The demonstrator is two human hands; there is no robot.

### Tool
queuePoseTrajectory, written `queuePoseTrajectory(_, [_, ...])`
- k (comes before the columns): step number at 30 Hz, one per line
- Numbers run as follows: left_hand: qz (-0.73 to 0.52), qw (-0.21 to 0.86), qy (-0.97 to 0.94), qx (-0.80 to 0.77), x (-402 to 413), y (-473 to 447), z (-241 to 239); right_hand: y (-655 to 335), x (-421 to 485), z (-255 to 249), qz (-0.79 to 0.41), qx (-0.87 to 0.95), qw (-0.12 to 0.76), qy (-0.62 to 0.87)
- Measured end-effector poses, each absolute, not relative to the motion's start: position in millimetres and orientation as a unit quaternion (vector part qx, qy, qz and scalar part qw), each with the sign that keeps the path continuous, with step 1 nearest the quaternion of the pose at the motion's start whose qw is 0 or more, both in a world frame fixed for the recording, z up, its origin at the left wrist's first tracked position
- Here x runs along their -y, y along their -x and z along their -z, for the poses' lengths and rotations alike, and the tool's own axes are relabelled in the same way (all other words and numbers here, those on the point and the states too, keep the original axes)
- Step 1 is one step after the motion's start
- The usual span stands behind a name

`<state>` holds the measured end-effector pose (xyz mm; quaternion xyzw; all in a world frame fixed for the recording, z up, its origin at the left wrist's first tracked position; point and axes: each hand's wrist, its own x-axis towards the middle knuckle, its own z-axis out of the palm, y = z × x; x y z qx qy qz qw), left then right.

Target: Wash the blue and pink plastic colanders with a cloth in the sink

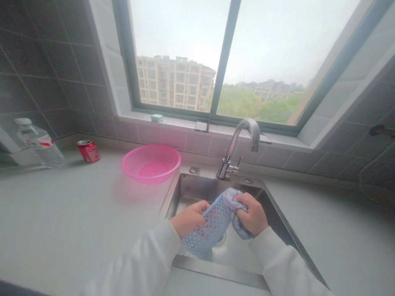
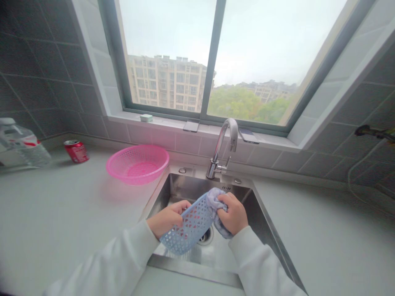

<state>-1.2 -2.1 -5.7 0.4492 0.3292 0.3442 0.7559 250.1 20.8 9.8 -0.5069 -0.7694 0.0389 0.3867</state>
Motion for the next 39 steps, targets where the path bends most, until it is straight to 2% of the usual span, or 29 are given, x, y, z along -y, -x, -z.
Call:
queuePoseTrajectory(5, [-0.369, 0.644, -0.534, -0.405, 3, -1, -5, -221, 9, -15, -0.039, 0.853, 0.362, 0.374])
queuePoseTrajectory(8, [-0.358, 0.591, -0.591, -0.417, 2, 0, -8, -216, 9, -12, -0.069, 0.863, 0.337, 0.371])
queuePoseTrajectory(15, [-0.336, 0.69, -0.544, -0.339, 5, -1, -11, -250, -31, -2, -0.087, 0.759, 0.38, 0.521])
queuePoseTrajectory(23, [-0.342, 0.714, -0.51, -0.336, 5, -1, -13, -230, 3, -16, -0.054, 0.845, 0.358, 0.395])
queuePoseTrajectory(32, [-0.317, 0.797, -0.434, -0.276, 6, 3, -8, -256, -18, -16, -0.037, 0.771, 0.443, 0.457])
queuePoseTrajectory(39, [-0.369, 0.757, -0.464, -0.277, 4, -2, -3, -218, 16, -23, -0.017, 0.872, 0.366, 0.325])
